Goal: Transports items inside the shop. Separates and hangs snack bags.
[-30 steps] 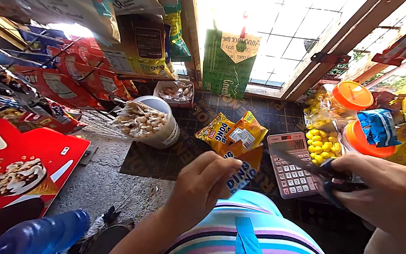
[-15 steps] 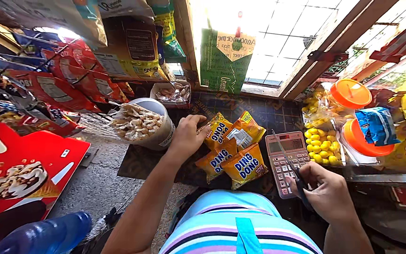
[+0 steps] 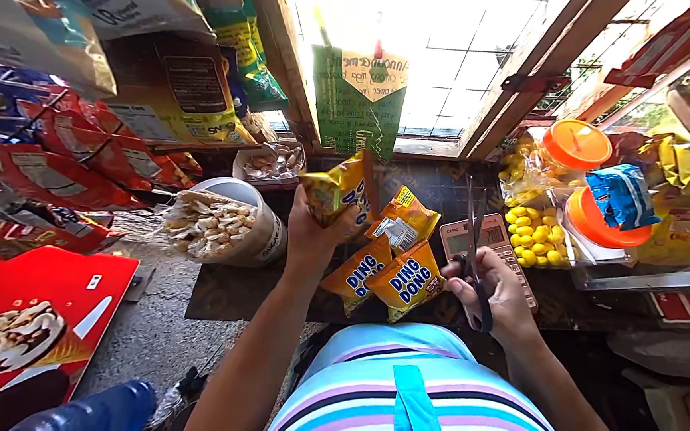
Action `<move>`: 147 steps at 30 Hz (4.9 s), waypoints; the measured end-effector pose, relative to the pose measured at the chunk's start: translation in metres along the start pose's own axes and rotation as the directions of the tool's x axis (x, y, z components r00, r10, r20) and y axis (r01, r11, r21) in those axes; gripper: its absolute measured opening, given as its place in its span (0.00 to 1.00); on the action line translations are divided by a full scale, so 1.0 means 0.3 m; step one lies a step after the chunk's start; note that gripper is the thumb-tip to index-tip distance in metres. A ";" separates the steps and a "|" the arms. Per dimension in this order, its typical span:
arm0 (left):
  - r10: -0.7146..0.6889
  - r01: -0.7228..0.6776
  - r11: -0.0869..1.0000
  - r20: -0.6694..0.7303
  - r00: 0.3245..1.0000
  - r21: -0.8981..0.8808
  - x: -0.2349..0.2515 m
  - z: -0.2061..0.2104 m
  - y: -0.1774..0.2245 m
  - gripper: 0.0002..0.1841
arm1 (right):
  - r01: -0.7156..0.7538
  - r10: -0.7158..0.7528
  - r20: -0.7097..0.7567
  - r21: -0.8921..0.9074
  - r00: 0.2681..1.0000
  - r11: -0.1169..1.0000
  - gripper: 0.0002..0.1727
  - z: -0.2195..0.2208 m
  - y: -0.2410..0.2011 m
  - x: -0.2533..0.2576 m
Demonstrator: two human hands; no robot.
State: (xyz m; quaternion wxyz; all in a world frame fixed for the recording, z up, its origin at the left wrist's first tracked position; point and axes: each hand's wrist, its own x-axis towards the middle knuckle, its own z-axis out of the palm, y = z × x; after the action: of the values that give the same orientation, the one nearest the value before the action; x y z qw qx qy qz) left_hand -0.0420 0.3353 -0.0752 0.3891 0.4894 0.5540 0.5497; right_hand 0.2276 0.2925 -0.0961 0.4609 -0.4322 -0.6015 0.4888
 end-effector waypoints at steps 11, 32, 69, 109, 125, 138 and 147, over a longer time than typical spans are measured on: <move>0.211 -0.061 0.851 0.234 0.949 -0.521 -0.187 0.053 -0.030 0.29 | 0.118 -0.025 -0.206 0.450 0.978 0.885 0.16 0.148 -0.061 0.090; 0.258 -0.297 0.931 0.192 0.947 0.212 -0.141 0.073 0.084 0.06 | 0.357 -0.399 -0.208 -0.213 0.893 0.909 0.19 0.114 -0.103 0.126; 0.407 -0.423 0.895 0.129 0.904 0.143 -0.165 0.122 0.016 0.04 | 0.412 -0.465 -0.138 -0.294 0.874 0.862 0.17 0.152 -0.014 0.138; 0.453 -0.556 0.693 0.324 0.831 0.459 -0.091 0.028 0.079 0.08 | 0.404 -0.300 0.325 -0.878 0.897 0.257 0.13 -0.191 -0.168 0.127; 0.478 -0.580 0.646 0.330 0.814 0.497 -0.098 0.021 0.089 0.08 | 0.426 -0.343 0.354 -0.890 0.870 0.164 0.10 -0.177 -0.192 0.139; 0.496 -0.605 0.627 0.347 0.796 0.491 -0.096 0.025 0.092 0.08 | 0.430 -0.349 0.369 -0.895 0.862 0.116 0.12 -0.173 -0.204 0.145; 0.494 -0.633 0.564 0.398 0.773 0.530 -0.091 0.016 0.096 0.09 | 0.459 -0.352 0.400 -0.882 0.846 0.102 0.09 -0.176 -0.213 0.153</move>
State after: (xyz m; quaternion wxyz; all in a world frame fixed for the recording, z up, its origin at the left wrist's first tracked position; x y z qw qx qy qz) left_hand -0.0280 0.3075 -0.0502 0.0564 0.7961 0.4760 0.3694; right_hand 0.2653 0.3376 -0.0219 0.1848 -0.4161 -0.8832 -0.1130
